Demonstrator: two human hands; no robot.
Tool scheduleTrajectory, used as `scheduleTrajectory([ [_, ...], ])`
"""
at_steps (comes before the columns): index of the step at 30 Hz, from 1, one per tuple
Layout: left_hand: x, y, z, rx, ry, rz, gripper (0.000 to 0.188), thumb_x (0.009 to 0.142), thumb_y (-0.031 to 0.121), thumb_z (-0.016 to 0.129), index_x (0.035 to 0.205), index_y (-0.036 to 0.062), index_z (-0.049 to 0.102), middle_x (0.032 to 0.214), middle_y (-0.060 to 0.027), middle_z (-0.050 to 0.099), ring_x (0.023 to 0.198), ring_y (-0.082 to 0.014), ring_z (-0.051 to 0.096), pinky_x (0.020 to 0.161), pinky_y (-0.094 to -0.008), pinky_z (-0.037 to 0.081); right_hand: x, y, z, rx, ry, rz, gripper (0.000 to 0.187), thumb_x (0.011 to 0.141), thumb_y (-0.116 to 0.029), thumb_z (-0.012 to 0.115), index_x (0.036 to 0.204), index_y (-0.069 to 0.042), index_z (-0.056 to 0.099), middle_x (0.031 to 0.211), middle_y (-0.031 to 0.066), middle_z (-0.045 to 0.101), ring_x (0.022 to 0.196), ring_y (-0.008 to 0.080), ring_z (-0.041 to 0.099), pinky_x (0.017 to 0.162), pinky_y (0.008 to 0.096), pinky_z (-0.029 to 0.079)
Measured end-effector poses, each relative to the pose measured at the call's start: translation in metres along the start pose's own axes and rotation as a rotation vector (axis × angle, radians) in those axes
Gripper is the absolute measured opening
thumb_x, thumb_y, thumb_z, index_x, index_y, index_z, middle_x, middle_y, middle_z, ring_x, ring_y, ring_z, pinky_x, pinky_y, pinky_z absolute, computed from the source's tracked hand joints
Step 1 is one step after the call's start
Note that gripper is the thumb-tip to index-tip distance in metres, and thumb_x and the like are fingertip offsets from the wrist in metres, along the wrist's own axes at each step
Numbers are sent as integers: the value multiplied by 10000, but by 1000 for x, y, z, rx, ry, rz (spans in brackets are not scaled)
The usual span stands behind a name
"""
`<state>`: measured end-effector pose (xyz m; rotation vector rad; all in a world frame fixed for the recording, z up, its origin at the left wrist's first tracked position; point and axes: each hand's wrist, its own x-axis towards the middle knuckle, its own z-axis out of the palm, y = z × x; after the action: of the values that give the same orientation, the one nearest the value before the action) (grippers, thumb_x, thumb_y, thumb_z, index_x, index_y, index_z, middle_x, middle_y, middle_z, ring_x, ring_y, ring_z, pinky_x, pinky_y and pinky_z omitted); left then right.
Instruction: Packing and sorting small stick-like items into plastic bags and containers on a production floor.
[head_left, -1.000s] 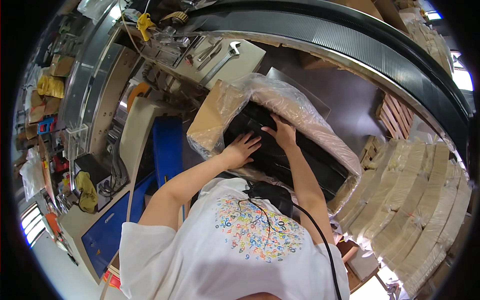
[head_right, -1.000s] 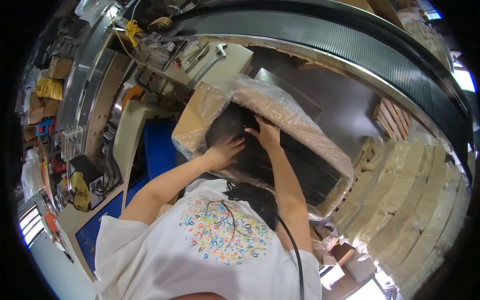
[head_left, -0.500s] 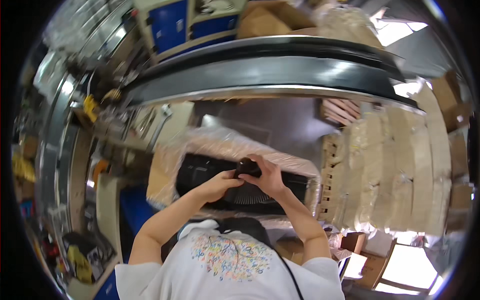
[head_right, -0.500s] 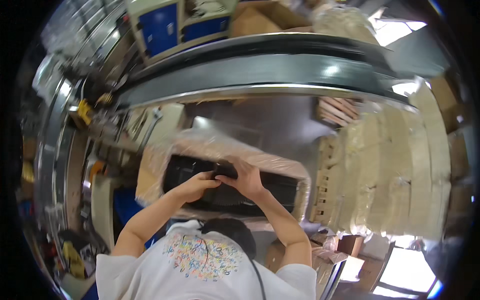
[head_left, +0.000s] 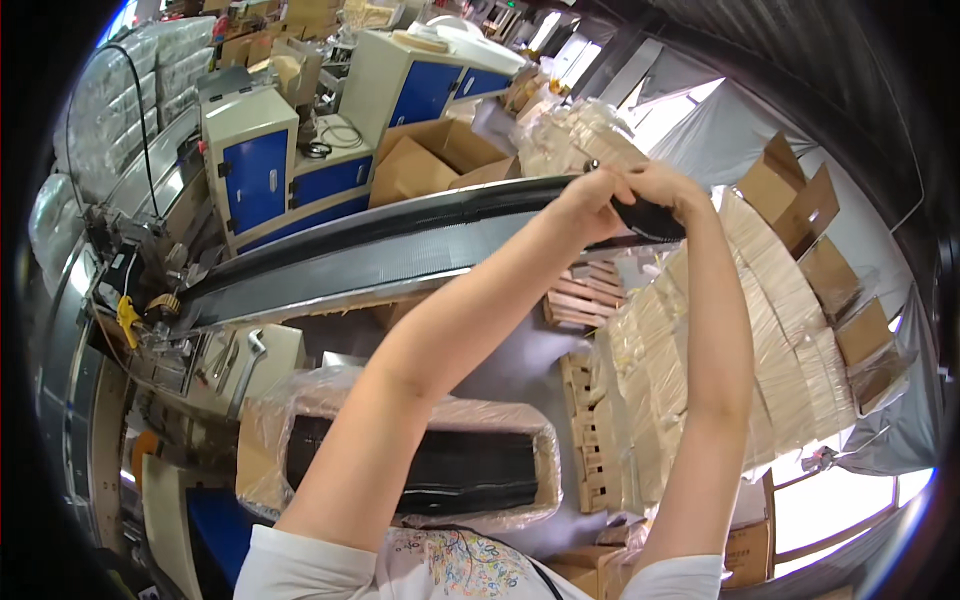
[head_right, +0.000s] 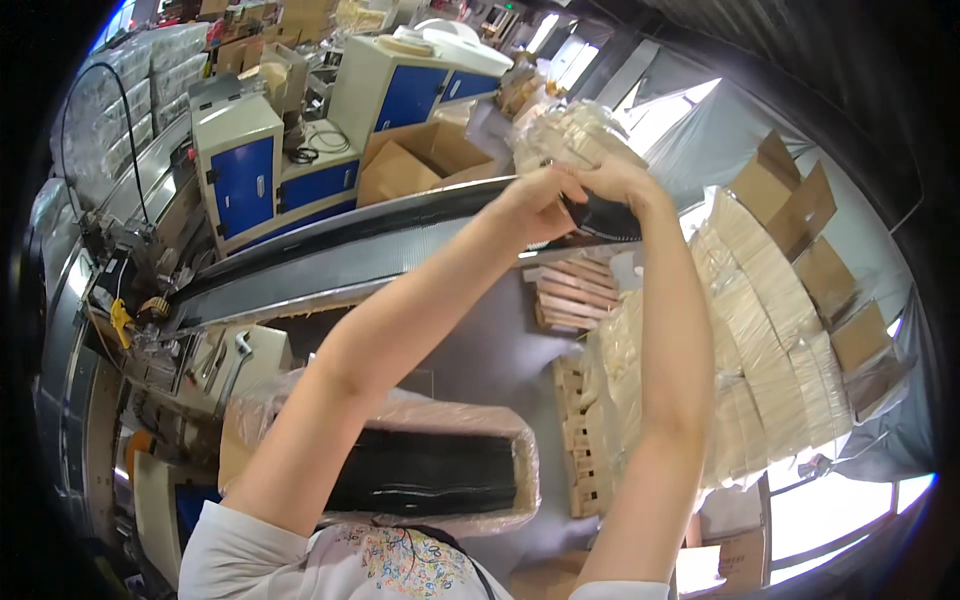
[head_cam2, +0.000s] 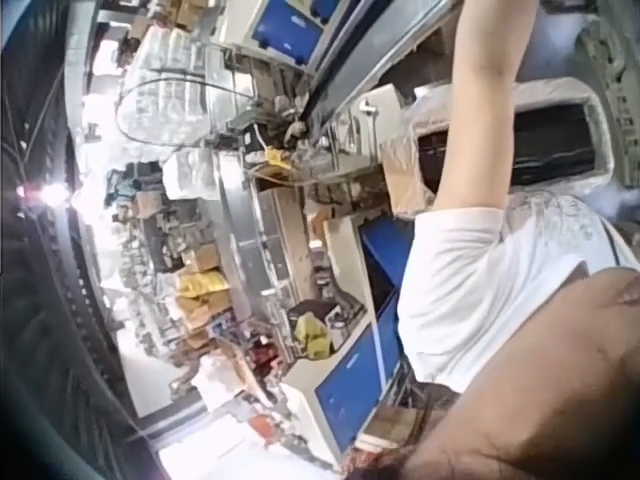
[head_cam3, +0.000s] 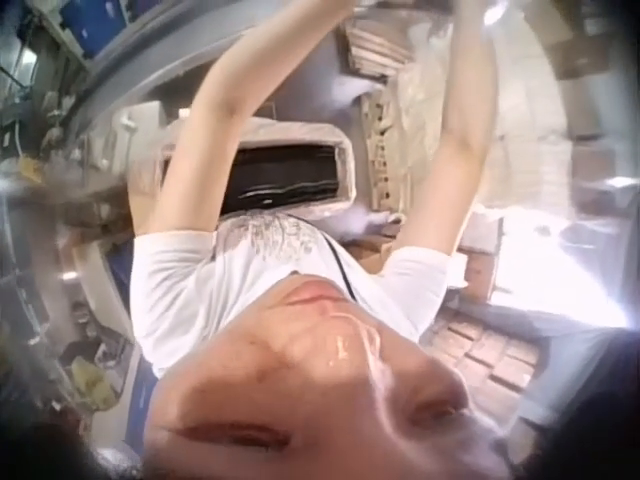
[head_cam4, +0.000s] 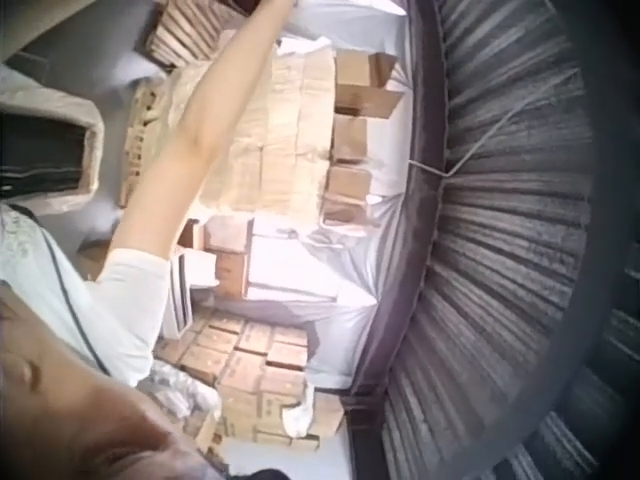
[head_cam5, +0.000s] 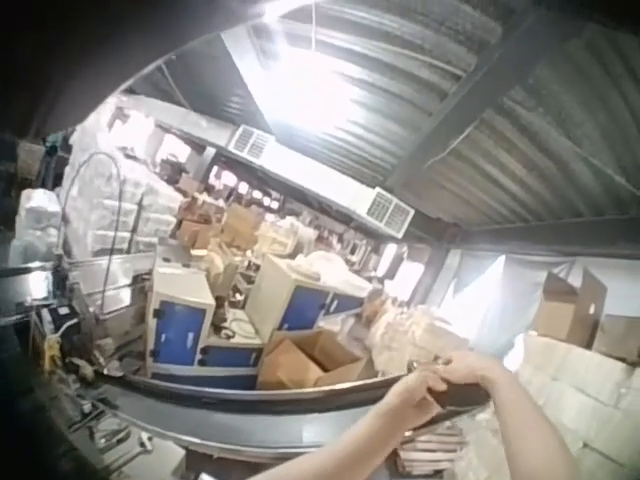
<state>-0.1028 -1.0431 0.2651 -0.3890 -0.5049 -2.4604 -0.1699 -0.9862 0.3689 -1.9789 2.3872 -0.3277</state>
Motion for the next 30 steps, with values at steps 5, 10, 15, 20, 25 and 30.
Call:
scheduleTrajectory([
  [5,11,-2,0,16,44,-63,381,649,-112,444,1028,-86,415,1043,-178,482,977,-326,506,859,-461,405,11,18,-4,-126,-80,114,696,686,-447,658,1248,-92,451,1129,169,560,1027,257,533,849,322,420],
  [10,-1,31,-27,-84,-62,-165,304,735,2,467,1016,-99,408,1059,-210,480,992,-328,511,904,-415,385,8,11,2,-1,-66,7,735,645,-419,706,1212,-19,463,1090,176,579,981,276,561,851,337,427],
  [15,-62,39,16,1234,0,102,465,809,250,566,1121,-60,414,1064,-168,526,1017,-288,515,921,-349,374,28,48,22,-438,87,63,611,549,-486,726,852,37,637,839,221,632,773,305,623,682,347,478],
  [20,-75,-14,-20,2260,-123,589,656,838,389,518,1291,-39,313,1336,-228,325,1286,-319,265,1047,-396,225,35,48,31,-470,104,159,552,615,-460,696,824,47,635,792,238,622,766,340,615,666,350,478],
  [25,-74,-24,-22,2293,-168,522,635,857,405,475,1289,-34,322,1345,-214,325,1279,-347,261,1043,-444,220,22,105,11,-194,250,133,270,685,-203,703,779,44,647,725,148,642,667,236,609,633,334,462],
  [30,-91,-15,-25,2301,-87,685,555,858,371,485,1240,-15,373,1309,-195,369,1249,-348,300,1035,-438,236,17,92,19,247,210,276,173,695,-94,675,820,25,660,717,84,627,639,168,561,582,301,430],
])
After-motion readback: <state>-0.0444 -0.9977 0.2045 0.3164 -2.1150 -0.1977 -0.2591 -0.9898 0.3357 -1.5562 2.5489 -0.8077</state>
